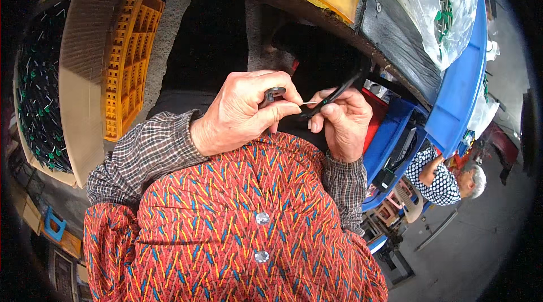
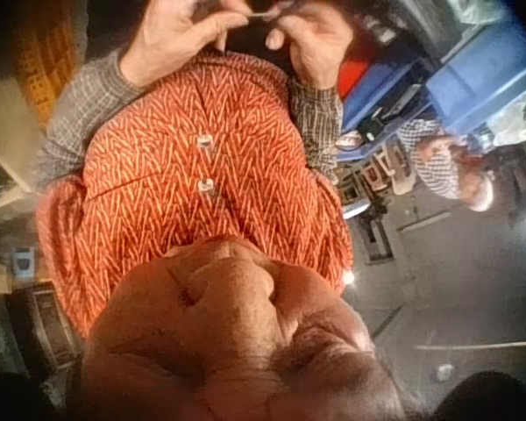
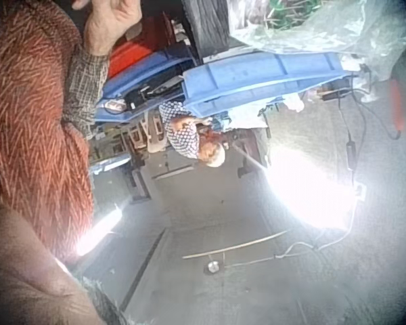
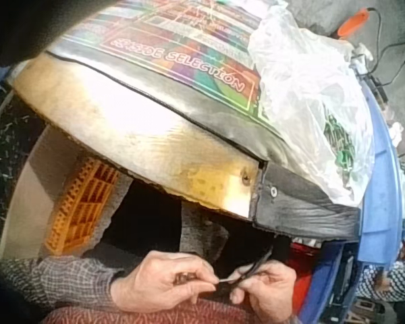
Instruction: The person assembles components by fitting plastic pieces and pins together by hand and placing the finished assemblies into a box and a tray.
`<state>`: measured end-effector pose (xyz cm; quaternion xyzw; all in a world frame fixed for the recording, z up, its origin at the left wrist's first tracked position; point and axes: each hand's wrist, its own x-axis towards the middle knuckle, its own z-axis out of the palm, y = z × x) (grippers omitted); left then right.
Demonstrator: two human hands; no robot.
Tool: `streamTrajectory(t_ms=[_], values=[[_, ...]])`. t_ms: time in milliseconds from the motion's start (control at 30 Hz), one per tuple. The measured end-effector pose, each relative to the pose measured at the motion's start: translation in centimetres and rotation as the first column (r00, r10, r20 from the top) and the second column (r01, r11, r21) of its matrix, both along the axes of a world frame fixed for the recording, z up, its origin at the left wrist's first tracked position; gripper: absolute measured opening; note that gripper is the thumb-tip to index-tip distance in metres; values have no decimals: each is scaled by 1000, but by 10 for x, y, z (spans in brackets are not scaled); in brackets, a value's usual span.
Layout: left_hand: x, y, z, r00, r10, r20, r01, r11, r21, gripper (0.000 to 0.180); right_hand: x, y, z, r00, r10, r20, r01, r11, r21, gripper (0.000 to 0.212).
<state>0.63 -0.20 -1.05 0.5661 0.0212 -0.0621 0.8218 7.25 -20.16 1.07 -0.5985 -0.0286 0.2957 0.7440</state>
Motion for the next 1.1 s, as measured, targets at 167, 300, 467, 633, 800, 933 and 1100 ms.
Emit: streamTrajectory(t_ms=[167,300,467,633,800,933,1100], values=[[1,0,7,995,-54,-83,46,994,-95,5,-1,-3,1,998,13,-66,-8,998,63,20],[2,-1,9,983,-70,-171,36,981,-191,6,0,-4,-5,999,31,-24,-28,994,107,24],[6,-4,9,975,-87,-202,33,966,-256,8,1,-5,-8,1000,9,-18,-7,996,92,23],[9,-5,12,964,-100,-247,30,962,-272,8,1,-5,-8,1000,-4,-4,4,997,80,21],[11,-4,13,963,-107,-249,33,959,-281,9,1,-4,-8,1000,-4,10,4,998,65,20],[12,-5,11,966,-97,-241,28,961,-275,11,2,-4,-7,1000,-13,10,12,997,70,19],[12,-4,13,963,-92,-253,30,971,-238,11,2,-3,-8,997,13,79,-14,1000,12,17]])
